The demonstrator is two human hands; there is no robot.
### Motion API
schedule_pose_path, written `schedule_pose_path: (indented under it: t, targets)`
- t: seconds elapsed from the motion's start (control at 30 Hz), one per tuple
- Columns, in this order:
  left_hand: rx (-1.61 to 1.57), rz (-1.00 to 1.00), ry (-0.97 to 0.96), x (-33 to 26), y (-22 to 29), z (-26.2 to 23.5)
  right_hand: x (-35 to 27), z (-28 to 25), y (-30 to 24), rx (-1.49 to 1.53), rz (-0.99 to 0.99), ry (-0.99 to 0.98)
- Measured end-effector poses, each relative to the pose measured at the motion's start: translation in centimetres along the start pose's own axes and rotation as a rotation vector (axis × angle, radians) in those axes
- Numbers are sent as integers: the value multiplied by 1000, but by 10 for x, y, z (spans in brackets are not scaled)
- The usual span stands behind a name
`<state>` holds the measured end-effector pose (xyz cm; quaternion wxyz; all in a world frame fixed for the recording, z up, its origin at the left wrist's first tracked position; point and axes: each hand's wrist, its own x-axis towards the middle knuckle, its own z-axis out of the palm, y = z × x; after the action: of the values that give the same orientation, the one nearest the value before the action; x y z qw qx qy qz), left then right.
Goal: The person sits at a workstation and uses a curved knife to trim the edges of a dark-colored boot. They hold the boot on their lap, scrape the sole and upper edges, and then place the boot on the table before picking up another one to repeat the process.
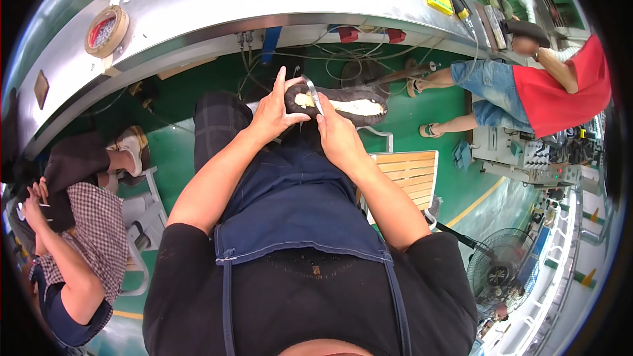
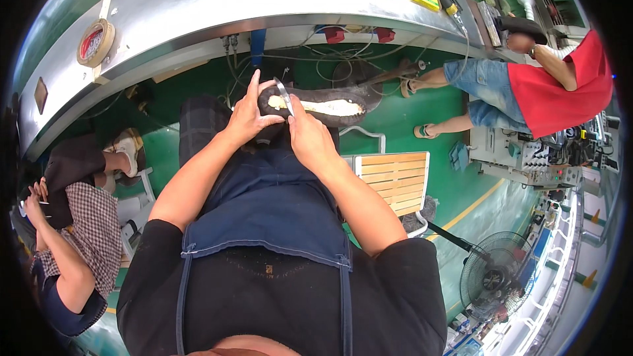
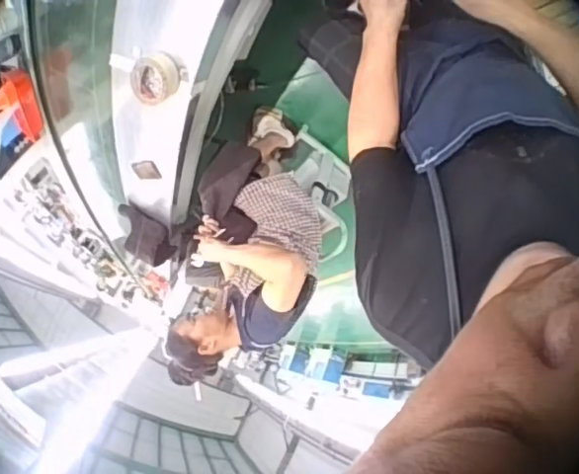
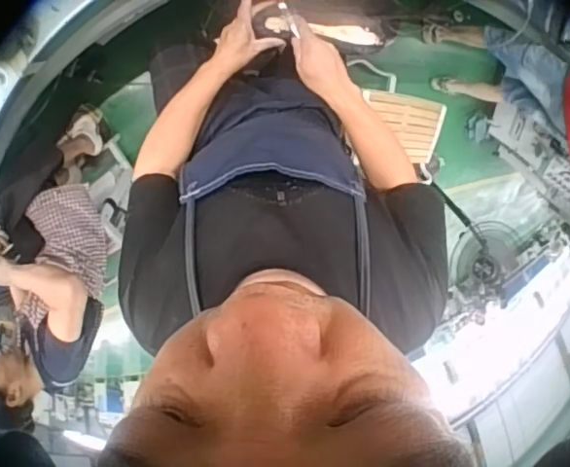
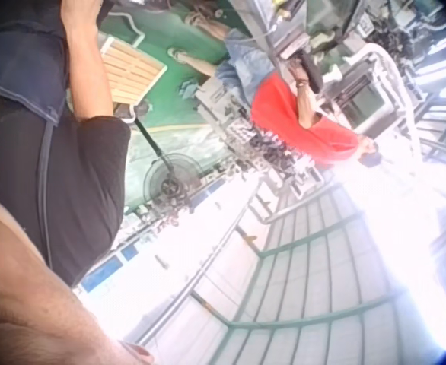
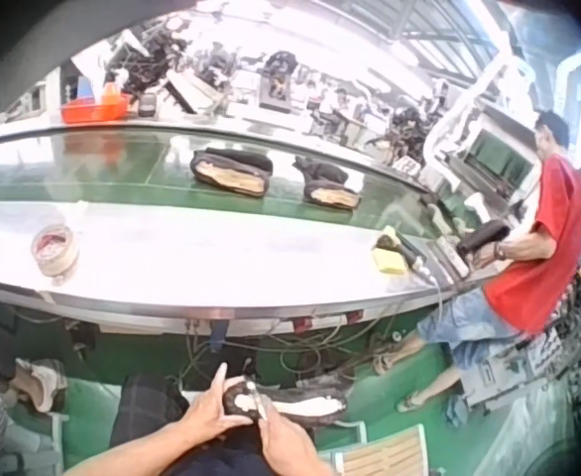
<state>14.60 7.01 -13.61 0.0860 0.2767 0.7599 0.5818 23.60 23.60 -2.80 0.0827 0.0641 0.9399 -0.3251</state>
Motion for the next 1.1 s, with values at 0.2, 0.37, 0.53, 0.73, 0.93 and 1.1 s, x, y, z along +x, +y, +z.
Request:
schedule_pose_path:
  t: [0.2,0.37,0.53,0.73,0.93,1.1]
  targets:
    - [222,-7,-116,15,26,-14,-10,-26,12,90,-14,407]
    - [670,298,-162,25,36,-6,-6,-48,93,-147,44,753]
    - [781,247,-238,28,38,3,1,-49,132,892,481,496]
    - [665,247,-202,28,44,-5,1,-47,153,1317,395,400]
    - [475,241,6,32,111,-50,6,-120,68,1403,57,381]
    - [209,238,220,29,184,-119,-12,-202,-33,1304,-250,382]
